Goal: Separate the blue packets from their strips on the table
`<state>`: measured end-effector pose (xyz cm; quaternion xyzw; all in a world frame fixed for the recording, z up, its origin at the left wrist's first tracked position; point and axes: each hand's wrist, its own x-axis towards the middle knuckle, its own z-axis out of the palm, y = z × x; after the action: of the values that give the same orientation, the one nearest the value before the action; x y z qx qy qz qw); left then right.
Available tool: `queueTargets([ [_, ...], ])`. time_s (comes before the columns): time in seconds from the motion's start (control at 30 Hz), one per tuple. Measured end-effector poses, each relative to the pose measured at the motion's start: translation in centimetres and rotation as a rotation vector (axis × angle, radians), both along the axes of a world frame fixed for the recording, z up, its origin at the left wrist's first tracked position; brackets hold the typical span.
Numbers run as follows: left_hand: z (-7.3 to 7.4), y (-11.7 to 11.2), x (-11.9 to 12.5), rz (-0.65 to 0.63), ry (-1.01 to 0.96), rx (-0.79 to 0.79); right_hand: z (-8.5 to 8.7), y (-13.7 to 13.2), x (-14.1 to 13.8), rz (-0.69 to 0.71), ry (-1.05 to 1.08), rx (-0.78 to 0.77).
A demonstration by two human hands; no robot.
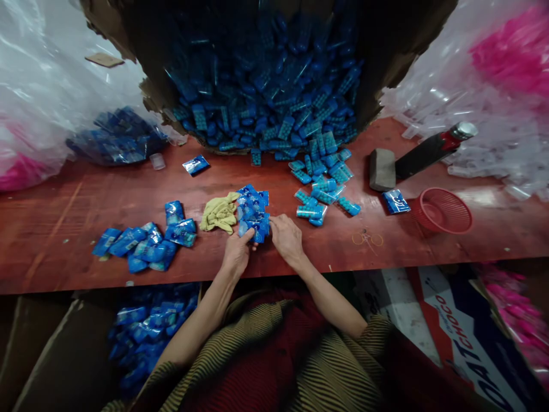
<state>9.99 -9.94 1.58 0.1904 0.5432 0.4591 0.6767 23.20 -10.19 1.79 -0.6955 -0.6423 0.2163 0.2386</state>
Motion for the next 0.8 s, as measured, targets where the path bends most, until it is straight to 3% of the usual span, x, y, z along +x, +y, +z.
queueTargets([
  [0.1, -0.2, 0.0, -0.1, -0.007, 0.017, 0.009, 0.1, 0.1, 0.2, -0.02, 0.289, 0.009],
  [0.2, -0.2, -0.1, 0.0, -0.005, 0.016, 0.035, -0.3, 0.4, 0.1, 0.11, 0.644, -0.121],
  [0.27, -0.2, -0.2, -0.1, -0.002, 0.054, 0.054, -0.8, 0.6, -0.2, 0.118, 0.755, -0.169],
  [0.47, -0.4, -0.4, -0.7, -0.006, 0.217, 0.117, -1.5, 0.3, -1.2, 0.03, 0.732, -0.118],
  [0.67, -0.2, -0.7, -0.1, 0.067, 0.018, 0.098, -0.4, -0.5, -2.1, 0.049, 0.62, -0.055],
  [0.8, 0.3, -0.7, -0.4, -0.03, -0.052, 0.052, -0.1, -0.6, -2.0, 0.042, 0.596, -0.028],
])
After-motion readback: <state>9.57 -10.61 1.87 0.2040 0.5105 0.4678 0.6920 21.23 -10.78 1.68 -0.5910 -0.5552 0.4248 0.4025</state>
